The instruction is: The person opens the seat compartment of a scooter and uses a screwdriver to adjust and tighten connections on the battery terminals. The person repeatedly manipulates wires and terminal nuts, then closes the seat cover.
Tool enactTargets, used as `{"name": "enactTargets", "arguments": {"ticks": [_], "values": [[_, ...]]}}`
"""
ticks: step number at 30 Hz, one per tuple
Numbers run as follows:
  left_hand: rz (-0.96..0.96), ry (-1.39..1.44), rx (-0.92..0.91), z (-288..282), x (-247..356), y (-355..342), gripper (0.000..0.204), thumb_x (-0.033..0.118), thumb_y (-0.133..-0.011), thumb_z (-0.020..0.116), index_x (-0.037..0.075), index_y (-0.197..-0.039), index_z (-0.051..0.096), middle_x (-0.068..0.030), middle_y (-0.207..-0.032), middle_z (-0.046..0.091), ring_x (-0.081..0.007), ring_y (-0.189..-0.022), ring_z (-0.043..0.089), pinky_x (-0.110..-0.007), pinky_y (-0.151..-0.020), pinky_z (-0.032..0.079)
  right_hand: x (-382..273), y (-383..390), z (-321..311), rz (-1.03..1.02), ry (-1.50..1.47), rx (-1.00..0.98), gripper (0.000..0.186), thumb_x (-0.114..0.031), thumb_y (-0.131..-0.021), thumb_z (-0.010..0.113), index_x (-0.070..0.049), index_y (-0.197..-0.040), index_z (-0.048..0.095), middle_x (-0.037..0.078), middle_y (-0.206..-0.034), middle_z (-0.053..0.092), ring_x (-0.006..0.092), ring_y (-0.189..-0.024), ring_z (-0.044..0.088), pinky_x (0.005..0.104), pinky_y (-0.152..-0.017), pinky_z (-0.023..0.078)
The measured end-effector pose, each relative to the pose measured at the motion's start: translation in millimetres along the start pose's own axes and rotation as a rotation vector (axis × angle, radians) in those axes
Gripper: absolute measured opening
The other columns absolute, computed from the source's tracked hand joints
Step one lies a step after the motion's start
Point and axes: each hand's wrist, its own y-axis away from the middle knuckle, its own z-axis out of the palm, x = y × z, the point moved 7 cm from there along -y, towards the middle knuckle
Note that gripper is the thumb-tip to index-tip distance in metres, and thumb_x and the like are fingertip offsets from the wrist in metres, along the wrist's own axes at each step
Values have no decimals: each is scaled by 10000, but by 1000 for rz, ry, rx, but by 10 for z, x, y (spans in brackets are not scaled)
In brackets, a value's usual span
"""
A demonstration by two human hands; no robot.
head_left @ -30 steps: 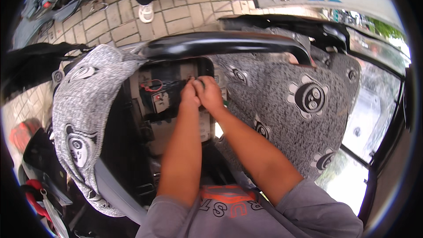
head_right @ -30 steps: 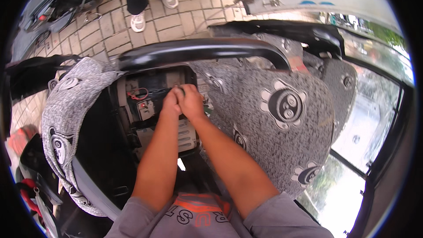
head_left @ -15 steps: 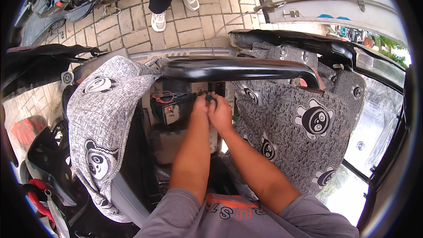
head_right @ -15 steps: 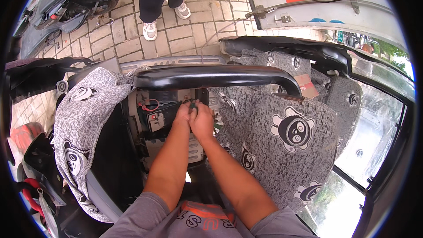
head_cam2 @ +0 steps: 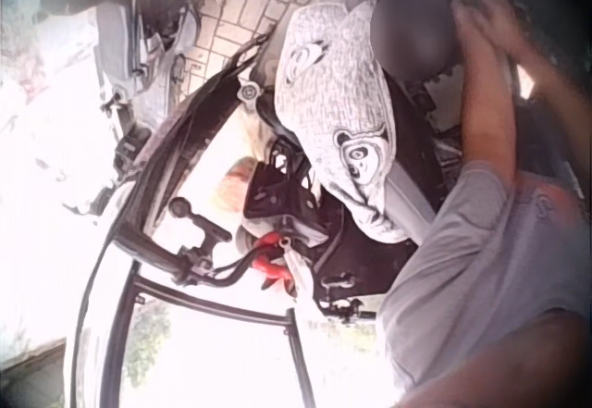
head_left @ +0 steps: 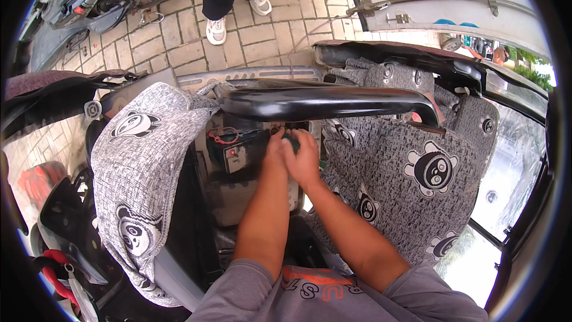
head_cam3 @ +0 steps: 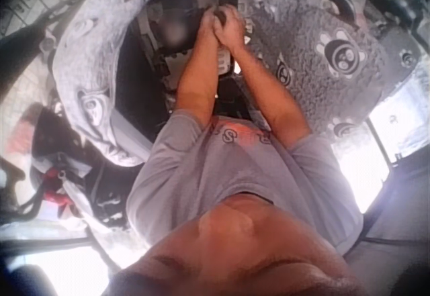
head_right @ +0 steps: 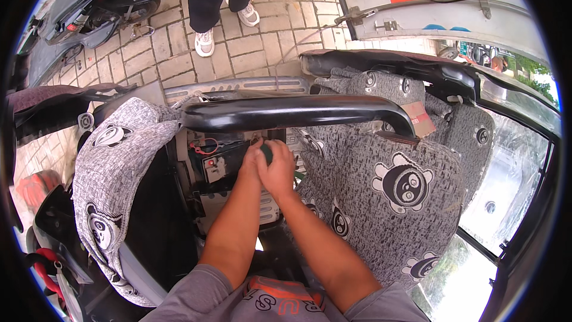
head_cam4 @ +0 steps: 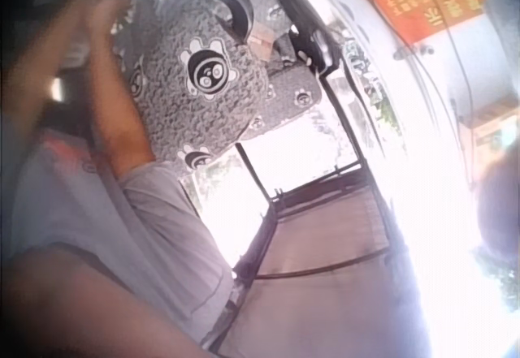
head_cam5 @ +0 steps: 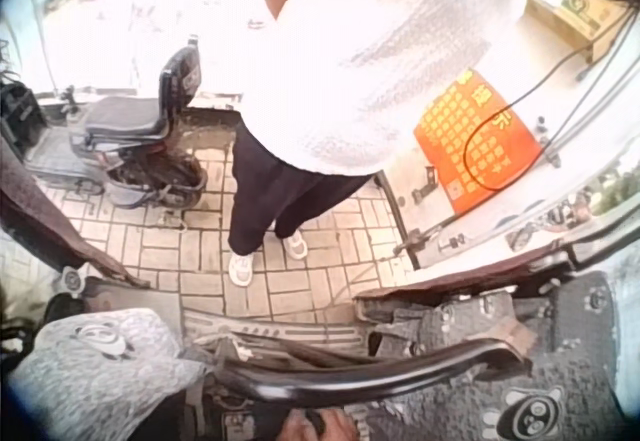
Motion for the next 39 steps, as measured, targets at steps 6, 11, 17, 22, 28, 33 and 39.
{"name": "enactTargets", "arguments": {"ticks": [6, 11, 17, 22, 28, 33, 39], "values": [[66, 41, 12, 218, -55, 23, 366, 331, -978, 365, 28, -994, 569, -129, -979, 621, -260, -937, 587, -348, -877, 479, 148, 24, 66, 98, -15, -80, 278, -214, -891, 512, -6, -1067, 570, 203, -1058, 576, 386, -1006, 528, 451, -872, 426], [72, 114, 130, -56, -2, -32, 403, 335, -983, 338, 6, -1029, 568, -130, -1033, 614, -272, -978, 574, -367, -901, 469, 53, 49, 88, 159, -99, -53, 248, -158, -872, 509, -3, -1058, 563, 200, -1087, 557, 387, -1014, 521, 448, -871, 427], [104, -132, 149, 315, -29, 197, 419, 336, -986, 335, -6, -1092, 553, -121, -1051, 613, -266, -964, 569, -399, -897, 466, 28, -7, 2, -61, 126, 2, 269, -189, -885, 510, -9, -1079, 559, 191, -1071, 572, 371, -1015, 527, 430, -879, 427], [63, 222, 177, 161, -86, 51, 353, 310, -977, 377, 22, -1065, 560, -108, -1031, 607, -258, -945, 581, -381, -846, 486, 254, 25, 102, 319, -145, -93, 303, -198, -850, 557, -6, -1084, 547, 196, -1123, 539, 381, -1036, 507, 439, -909, 406], [61, 74, 160, 170, -54, 76, 321, 316, -971, 403, 43, -1031, 559, -117, -1021, 600, -258, -946, 585, -371, -844, 490, 168, 18, 72, 84, -43, -13, 346, -244, -852, 572, 3, -1092, 539, 198, -1137, 527, 389, -1060, 492, 439, -920, 401], [70, 172, 192, 151, -52, 40, 341, 352, -968, 404, 48, -1004, 552, -104, -962, 607, -252, -889, 592, -382, -813, 496, 273, 43, 118, 298, -137, -92, 343, -220, -828, 587, 7, -1080, 538, 200, -1171, 499, 395, -1077, 477, 437, -922, 404], [41, 77, 193, 116, -48, 46, 341, 320, -982, 379, 27, -916, 539, -103, -841, 595, -257, -785, 585, -402, -767, 510, 204, 35, 73, 245, -150, -39, 315, -201, -820, 567, 7, -1055, 545, 207, -1168, 511, 394, -1078, 491, 431, -913, 415]]}}
